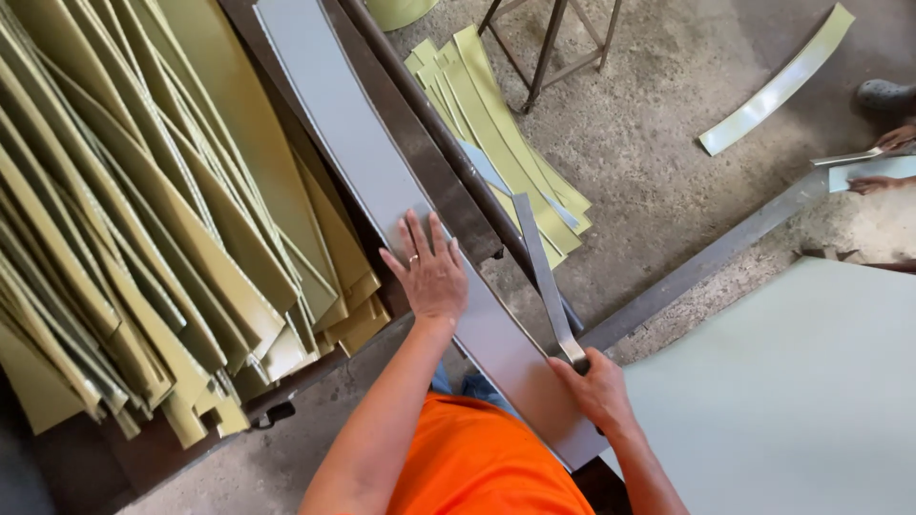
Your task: Scraping the edges of long metal strips using a handheld scraping tool.
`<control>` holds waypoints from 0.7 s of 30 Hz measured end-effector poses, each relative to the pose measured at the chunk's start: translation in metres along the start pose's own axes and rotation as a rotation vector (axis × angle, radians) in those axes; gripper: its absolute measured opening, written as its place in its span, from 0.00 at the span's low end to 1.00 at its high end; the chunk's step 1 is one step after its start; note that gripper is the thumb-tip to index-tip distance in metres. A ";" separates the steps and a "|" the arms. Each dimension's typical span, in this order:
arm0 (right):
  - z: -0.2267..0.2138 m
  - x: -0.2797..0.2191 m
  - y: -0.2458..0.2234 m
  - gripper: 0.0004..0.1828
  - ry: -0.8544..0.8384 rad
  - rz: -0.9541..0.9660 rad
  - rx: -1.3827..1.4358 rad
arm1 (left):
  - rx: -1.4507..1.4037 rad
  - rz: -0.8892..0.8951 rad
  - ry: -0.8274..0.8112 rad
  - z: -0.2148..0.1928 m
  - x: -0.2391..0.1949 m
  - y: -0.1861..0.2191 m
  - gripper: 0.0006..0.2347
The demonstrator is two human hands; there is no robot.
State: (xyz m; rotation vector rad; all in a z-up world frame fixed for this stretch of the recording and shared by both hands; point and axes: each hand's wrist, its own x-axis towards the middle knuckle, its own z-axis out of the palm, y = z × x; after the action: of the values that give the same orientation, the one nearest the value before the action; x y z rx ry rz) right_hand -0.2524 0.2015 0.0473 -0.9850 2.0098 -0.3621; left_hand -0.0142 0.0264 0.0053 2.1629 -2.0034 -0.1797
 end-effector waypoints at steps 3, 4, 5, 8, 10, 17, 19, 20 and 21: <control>-0.022 -0.010 0.011 0.24 0.098 -0.101 -0.117 | -0.017 -0.009 0.038 0.001 -0.005 0.001 0.26; -0.031 -0.014 0.005 0.24 0.095 -0.085 -0.103 | -0.029 -0.005 0.044 -0.001 -0.004 0.001 0.26; -0.039 -0.019 -0.002 0.24 0.093 -0.070 -0.090 | -0.040 -0.002 0.050 -0.003 -0.003 0.002 0.26; -0.064 -0.035 -0.025 0.20 0.005 0.093 0.059 | -0.002 -0.013 0.052 -0.014 -0.002 0.006 0.25; -0.059 -0.033 -0.019 0.18 -0.020 0.091 0.122 | 0.014 -0.025 0.023 -0.019 0.001 0.006 0.25; -0.046 -0.039 -0.029 0.19 -0.347 0.216 0.413 | -0.009 -0.010 0.072 -0.007 -0.004 0.003 0.25; -0.046 -0.044 -0.039 0.19 -0.429 0.237 0.382 | -0.011 -0.016 0.061 -0.009 -0.005 0.002 0.24; -0.046 -0.046 -0.044 0.19 -0.502 0.254 0.352 | -0.019 -0.017 0.053 -0.009 -0.005 0.003 0.24; -0.049 -0.048 -0.047 0.19 -0.501 0.254 0.354 | -0.018 -0.015 0.053 -0.010 -0.006 0.003 0.24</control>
State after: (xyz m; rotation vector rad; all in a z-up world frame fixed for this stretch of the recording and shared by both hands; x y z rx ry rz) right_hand -0.2516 0.2025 0.1303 -0.5241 1.5216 -0.2837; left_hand -0.0151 0.0323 0.0151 2.1488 -1.9499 -0.1406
